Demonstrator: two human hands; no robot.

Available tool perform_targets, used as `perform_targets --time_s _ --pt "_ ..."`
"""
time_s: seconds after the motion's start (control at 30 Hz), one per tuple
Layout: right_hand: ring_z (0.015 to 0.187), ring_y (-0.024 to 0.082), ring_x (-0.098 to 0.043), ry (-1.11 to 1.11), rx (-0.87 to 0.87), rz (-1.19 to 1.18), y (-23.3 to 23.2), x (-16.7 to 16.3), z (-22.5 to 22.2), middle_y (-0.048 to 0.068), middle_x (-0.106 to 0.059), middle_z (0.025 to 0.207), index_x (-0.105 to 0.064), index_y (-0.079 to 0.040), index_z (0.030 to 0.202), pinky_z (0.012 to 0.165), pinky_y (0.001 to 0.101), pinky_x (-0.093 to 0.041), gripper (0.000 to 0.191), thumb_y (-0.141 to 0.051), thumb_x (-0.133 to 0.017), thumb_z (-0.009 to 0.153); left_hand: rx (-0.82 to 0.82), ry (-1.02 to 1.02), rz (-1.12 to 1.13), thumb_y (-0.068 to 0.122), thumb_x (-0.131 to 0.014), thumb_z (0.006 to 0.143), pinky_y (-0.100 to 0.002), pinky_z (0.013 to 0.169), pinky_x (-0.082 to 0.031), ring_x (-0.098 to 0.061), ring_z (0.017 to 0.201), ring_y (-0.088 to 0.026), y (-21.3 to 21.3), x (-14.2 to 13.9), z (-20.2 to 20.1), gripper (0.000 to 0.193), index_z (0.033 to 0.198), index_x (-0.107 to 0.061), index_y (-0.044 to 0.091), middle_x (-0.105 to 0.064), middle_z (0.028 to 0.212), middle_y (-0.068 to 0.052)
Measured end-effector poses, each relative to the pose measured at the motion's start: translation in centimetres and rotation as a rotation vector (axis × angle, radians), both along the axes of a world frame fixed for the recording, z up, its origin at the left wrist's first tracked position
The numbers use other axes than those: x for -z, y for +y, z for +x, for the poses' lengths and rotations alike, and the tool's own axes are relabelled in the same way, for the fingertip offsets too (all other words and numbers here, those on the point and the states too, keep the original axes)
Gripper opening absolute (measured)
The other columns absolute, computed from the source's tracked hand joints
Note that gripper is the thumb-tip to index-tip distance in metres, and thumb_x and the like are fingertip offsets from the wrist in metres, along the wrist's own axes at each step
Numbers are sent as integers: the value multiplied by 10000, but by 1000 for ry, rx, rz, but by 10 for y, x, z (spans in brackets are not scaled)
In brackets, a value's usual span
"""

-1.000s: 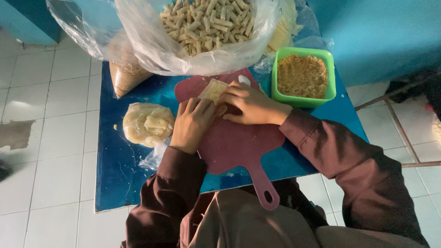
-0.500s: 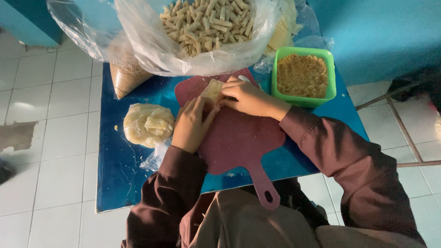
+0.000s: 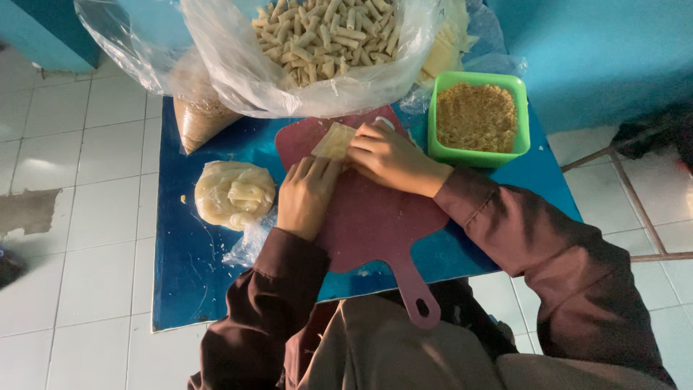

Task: The person sits at a small table and folds thin dough sheets on a pink paddle-shaped board, pressing and folding each piece by hand. They occasionally reach into a green container of brown filling and place finished folded pieces onto a growing stack on the board.

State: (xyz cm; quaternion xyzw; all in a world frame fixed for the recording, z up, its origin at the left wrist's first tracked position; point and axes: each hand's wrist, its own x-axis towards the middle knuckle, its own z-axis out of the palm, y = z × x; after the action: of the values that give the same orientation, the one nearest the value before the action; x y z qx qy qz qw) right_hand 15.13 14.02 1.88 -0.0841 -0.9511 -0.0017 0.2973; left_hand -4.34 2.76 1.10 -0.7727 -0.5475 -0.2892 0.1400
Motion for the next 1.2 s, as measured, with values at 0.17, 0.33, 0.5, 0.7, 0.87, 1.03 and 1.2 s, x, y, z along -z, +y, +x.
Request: perform_targets --time_s 0.17,0.33,0.5,0.7,0.87,1.03,1.2 --pt "1064 260 -571 27 -17 -29 -1 -1 0 39 -649 1034 -719 -74 1000 894 431 -453 180 -169 -790 865 -29 -6 97 193 -728 893 -419 911 -489 -612 1047 -250 -2 -5 3 162 1030 -692 115 -629 1081 -32" --pt "1106 281 -570 44 8 18 0 8 -6 63 -652 1086 -693 -54 1014 911 428 -461 181 -118 -772 864 -80 -30 147 161 -734 913 -445 1058 -451 -570 1242 -259 2 2 5 153 1041 -676 100 -604 1230 -27" --pt "1053 274 -569 29 31 -116 6 14 -7 55 -647 1042 -681 -53 1007 876 434 -470 167 -83 -780 876 -109 -365 -55 182 -772 884 -469 1001 -398 -530 1181 -335 10 14 -3 202 1034 -693 72 -615 1234 -74" --pt "1029 275 -559 35 31 -230 16 7 -14 60 -647 1032 -670 -51 1059 886 416 -495 236 -75 -784 853 -125 -490 -102 178 -751 867 -441 1018 -421 -548 1187 -330 13 14 -5 155 1001 -724 105 -625 1263 -63" --pt "1119 277 -563 4 95 45 1 5 -9 77 -621 1087 -665 -38 1044 941 417 -480 220 -69 -740 839 -130 -295 2 226 -756 897 -477 1080 -392 -523 1275 -329 2 4 1 178 1037 -720 121 -624 1293 -44" --pt "1118 268 -556 14 113 107 -6 8 -6 71 -617 1107 -683 -30 1104 937 434 -454 271 -92 -731 845 -153 -261 -14 238 -729 926 -491 1099 -365 -502 1318 -330 3 5 1 192 1065 -709 107 -617 1307 -49" --pt "1128 283 -554 42 82 16 -2 10 -8 78 -622 1116 -680 -41 1106 943 440 -456 267 -106 -742 855 -164 -277 6 217 -714 959 -493 1112 -356 -496 1312 -337 12 17 -1 184 1075 -693 76 -618 1283 -68"
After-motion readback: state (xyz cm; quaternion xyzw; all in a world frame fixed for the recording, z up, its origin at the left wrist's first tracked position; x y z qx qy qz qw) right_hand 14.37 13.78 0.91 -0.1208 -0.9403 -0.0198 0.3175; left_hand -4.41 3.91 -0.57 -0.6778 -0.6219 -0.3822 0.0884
